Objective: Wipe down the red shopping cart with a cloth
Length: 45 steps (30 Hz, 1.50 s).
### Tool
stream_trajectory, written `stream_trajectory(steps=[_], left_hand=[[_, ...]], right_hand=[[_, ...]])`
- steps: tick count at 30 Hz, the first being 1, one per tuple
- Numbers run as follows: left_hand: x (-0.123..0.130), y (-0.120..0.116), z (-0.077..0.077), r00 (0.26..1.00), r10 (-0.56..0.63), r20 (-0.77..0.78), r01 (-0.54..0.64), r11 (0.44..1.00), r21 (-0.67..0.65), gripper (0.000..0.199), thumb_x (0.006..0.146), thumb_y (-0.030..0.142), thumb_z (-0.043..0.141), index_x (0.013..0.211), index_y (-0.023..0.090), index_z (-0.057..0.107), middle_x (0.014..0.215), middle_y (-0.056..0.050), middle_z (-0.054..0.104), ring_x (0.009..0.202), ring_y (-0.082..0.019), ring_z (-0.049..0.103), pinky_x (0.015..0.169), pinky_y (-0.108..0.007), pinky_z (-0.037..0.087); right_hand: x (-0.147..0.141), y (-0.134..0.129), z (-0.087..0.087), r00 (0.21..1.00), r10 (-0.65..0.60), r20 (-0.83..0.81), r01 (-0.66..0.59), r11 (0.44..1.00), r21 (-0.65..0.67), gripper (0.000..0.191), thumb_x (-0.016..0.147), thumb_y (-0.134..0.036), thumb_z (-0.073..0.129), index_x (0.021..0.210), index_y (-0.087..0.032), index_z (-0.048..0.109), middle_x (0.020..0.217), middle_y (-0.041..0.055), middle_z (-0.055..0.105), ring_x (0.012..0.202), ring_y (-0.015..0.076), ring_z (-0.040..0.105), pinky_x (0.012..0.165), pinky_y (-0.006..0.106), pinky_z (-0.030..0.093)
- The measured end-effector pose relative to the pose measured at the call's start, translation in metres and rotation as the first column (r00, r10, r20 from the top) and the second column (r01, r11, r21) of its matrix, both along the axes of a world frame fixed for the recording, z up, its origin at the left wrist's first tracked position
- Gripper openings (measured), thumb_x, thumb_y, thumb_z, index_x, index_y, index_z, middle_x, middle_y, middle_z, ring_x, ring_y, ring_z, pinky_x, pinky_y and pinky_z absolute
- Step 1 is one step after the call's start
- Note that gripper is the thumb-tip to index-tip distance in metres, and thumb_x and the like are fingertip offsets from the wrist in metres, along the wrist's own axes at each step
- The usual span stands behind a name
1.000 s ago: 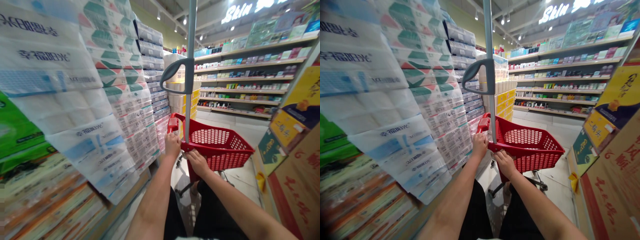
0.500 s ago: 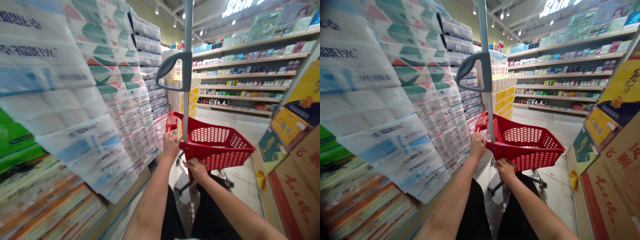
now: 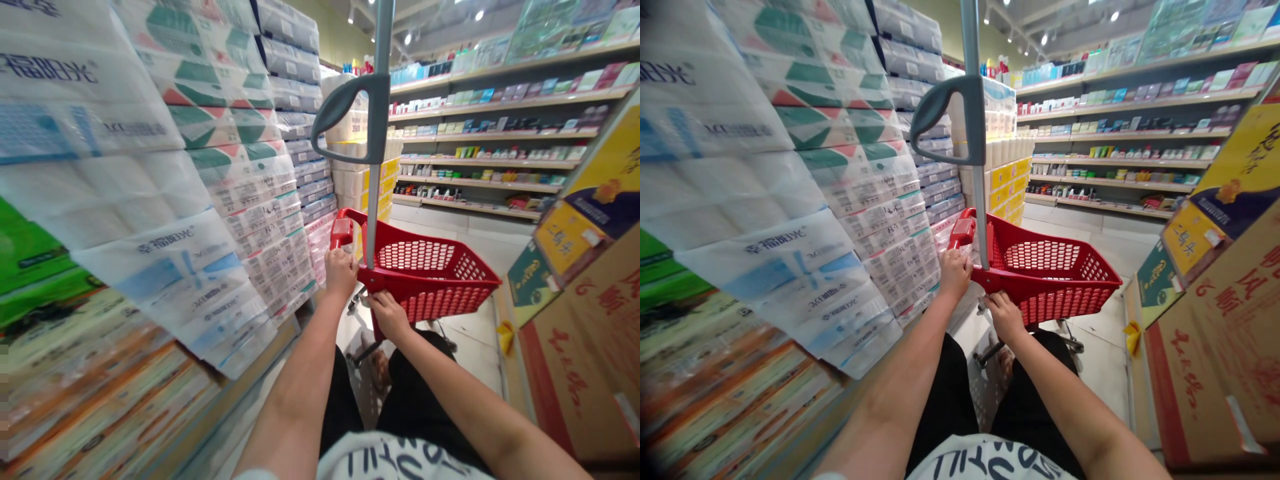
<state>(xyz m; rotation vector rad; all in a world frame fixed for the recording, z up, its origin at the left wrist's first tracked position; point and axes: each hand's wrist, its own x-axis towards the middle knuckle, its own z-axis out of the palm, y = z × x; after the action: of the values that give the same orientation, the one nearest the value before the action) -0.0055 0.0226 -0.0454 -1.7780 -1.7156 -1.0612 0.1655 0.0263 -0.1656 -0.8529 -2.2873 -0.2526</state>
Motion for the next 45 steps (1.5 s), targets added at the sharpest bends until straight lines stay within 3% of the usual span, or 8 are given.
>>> stream_trajectory(steps=[3,7,13,21,28,32,37,45], left_hand=[[0.0,0.002,0.0,1.0,0.004,-0.002,-0.004,1.0,0.0,0.025,0.09,0.019,0.048,0.067,0.02,0.059,0.081,-0.008,0.057,0.091,-0.025,0.049,0.09,-0.042,0.04],[0.0,0.003,-0.001,1.0,0.005,0.013,-0.005,1.0,0.002,0.024,0.089,0.018,0.05,0.068,0.02,0.059,0.082,-0.007,0.056,0.092,-0.025,0.049,0.092,-0.042,0.04],[0.0,0.001,-0.002,0.999,-0.015,0.04,0.015,1.0,-0.016,0.025,0.089,0.017,0.049,0.066,0.021,0.058,0.082,-0.007,0.055,0.092,-0.024,0.049,0.095,-0.043,0.039],[0.003,-0.002,-0.002,0.999,-0.01,0.052,0.012,1.0,-0.028,0.027,0.09,0.019,0.048,0.065,0.02,0.058,0.083,-0.007,0.056,0.095,-0.024,0.049,0.096,-0.043,0.039],[-0.009,-0.006,-0.003,0.998,0.012,0.055,-0.011,1.0,-0.026,0.028,0.091,0.019,0.047,0.067,0.02,0.06,0.085,-0.008,0.057,0.098,-0.024,0.05,0.099,-0.043,0.037],[-0.014,-0.006,-0.004,0.998,0.024,0.056,-0.022,0.999,-0.039,0.025,0.089,0.018,0.049,0.067,0.02,0.061,0.085,-0.008,0.057,0.101,-0.025,0.049,0.099,-0.043,0.038],[-0.014,-0.007,-0.005,0.998,0.026,0.062,-0.023,0.999,-0.041,0.024,0.089,0.019,0.049,0.069,0.02,0.061,0.086,-0.008,0.057,0.1,-0.025,0.048,0.097,-0.044,0.038],[-0.015,-0.008,-0.004,0.998,0.013,0.068,-0.01,0.999,-0.048,0.026,0.09,0.02,0.048,0.067,0.021,0.062,0.084,-0.007,0.057,0.099,-0.026,0.048,0.099,-0.048,0.035]], right_hand=[[-0.001,0.001,0.003,0.999,0.004,-0.047,-0.003,1.0,0.02,0.034,0.093,-0.013,0.046,0.12,-0.021,0.064,0.107,0.0088,0.065,0.103,0.022,0.052,0.092,0.032,0.047],[0.004,0.001,-0.013,1.0,-0.012,0.005,0.013,0.999,-0.051,0.03,0.091,-0.01,0.045,0.113,-0.019,0.064,0.1,0.0086,0.066,0.097,0.0216,0.055,0.081,0.03,0.05],[0.004,0.004,-0.011,0.989,0.052,-0.141,-0.052,0.999,0.0,0.025,0.094,-0.013,0.043,0.105,-0.018,0.065,0.105,0.0086,0.065,0.102,0.0206,0.053,0.095,0.032,0.043],[0.017,0.002,-0.042,0.99,0.025,0.139,-0.013,0.996,-0.083,0.026,0.09,-0.012,0.05,0.102,-0.024,0.07,0.101,0.0074,0.067,0.096,0.0218,0.054,0.077,0.032,0.047],[0.008,0.0,-0.021,0.997,0.076,-0.007,-0.076,0.997,0.032,0.031,0.095,-0.015,0.045,0.115,-0.023,0.067,0.112,0.0079,0.064,0.106,0.0215,0.051,0.093,0.033,0.044],[-0.001,-0.002,-0.028,0.985,0.069,0.155,-0.064,0.997,-0.037,0.028,0.091,-0.015,0.051,0.109,-0.026,0.07,0.097,0.0067,0.065,0.092,0.022,0.052,0.074,0.031,0.048],[-0.009,0.001,-0.031,0.995,0.075,0.069,-0.076,0.997,0.013,0.039,0.091,-0.012,0.048,0.124,-0.025,0.063,0.113,0.0089,0.062,0.106,0.0238,0.05,0.089,0.034,0.047],[-0.009,-0.006,-0.038,0.977,0.079,0.196,-0.072,0.997,-0.041,0.042,0.089,-0.011,0.048,0.123,-0.029,0.063,0.102,0.0078,0.064,0.094,0.0227,0.052,0.079,0.033,0.047]])
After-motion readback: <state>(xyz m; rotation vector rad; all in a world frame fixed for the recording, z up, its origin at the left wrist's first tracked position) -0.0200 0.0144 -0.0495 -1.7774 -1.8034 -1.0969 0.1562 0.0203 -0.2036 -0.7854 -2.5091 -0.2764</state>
